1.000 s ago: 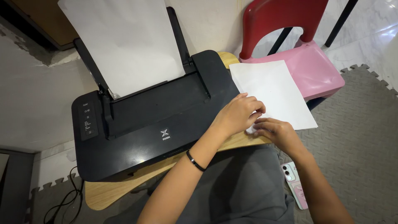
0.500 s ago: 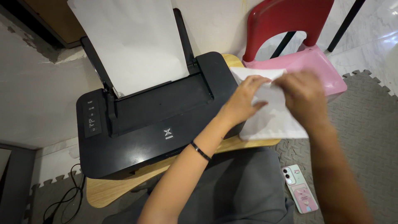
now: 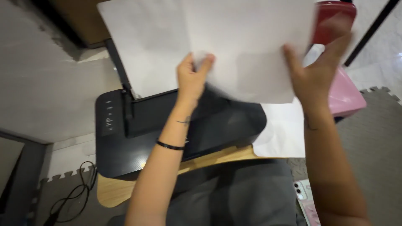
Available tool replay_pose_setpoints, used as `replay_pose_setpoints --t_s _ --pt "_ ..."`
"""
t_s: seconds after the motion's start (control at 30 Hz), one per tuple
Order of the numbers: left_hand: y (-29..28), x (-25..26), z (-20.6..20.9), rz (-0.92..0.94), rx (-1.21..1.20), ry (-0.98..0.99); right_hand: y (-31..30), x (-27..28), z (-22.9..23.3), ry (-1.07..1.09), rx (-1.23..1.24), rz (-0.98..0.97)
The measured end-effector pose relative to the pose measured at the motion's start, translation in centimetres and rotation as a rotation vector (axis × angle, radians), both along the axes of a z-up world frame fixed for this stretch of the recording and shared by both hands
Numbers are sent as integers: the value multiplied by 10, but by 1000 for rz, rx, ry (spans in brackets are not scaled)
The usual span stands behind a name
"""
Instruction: The person loads multiple sheets of white paper into the input tray of a black Pigma printer. They repeatedly pick up sheets from a nearby stack, align them, and insert them into the tray, then remove and reinsert them several times.
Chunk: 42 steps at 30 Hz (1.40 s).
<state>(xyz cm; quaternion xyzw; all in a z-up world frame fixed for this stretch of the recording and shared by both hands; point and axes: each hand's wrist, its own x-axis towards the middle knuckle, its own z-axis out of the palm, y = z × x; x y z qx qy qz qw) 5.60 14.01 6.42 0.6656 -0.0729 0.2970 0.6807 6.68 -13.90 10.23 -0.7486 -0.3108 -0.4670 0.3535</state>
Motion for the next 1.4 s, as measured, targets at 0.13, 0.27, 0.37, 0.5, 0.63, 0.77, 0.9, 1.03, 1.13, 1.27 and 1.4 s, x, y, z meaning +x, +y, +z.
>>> replay_pose_setpoints --t_s 0.13,0.27,0.37,0.5,0.63,0.77,0.9,1.03,1.13,1.27,1.4 --pt "67 -11 8 79 -81 -24 43 19 -33 549 248 432" --pt "124 -25 7 245 -68 25 101 33 -38 701 141 601" --pt "161 -34 -1 276 -86 -27 143 36 -35 902 206 498" --pt "192 -43 -21 295 65 5 178 40 -32 883 233 394" --pt "202 -46 -27 482 419 174 197 48 -34 679 184 371" --pt "197 -49 -18 572 549 239 205 52 -41 776 179 298" --pt "193 -57 -10 589 559 267 203 51 -48 719 104 286" --pt "191 -61 -6 560 530 337 196 51 -52 595 76 307" --pt "190 -65 -4 540 554 383 195 50 -50 711 163 314" --pt "188 -68 -2 520 657 276 193 48 -49 800 244 315" --pt "188 -68 -3 594 815 243 193 49 -52 635 203 386"
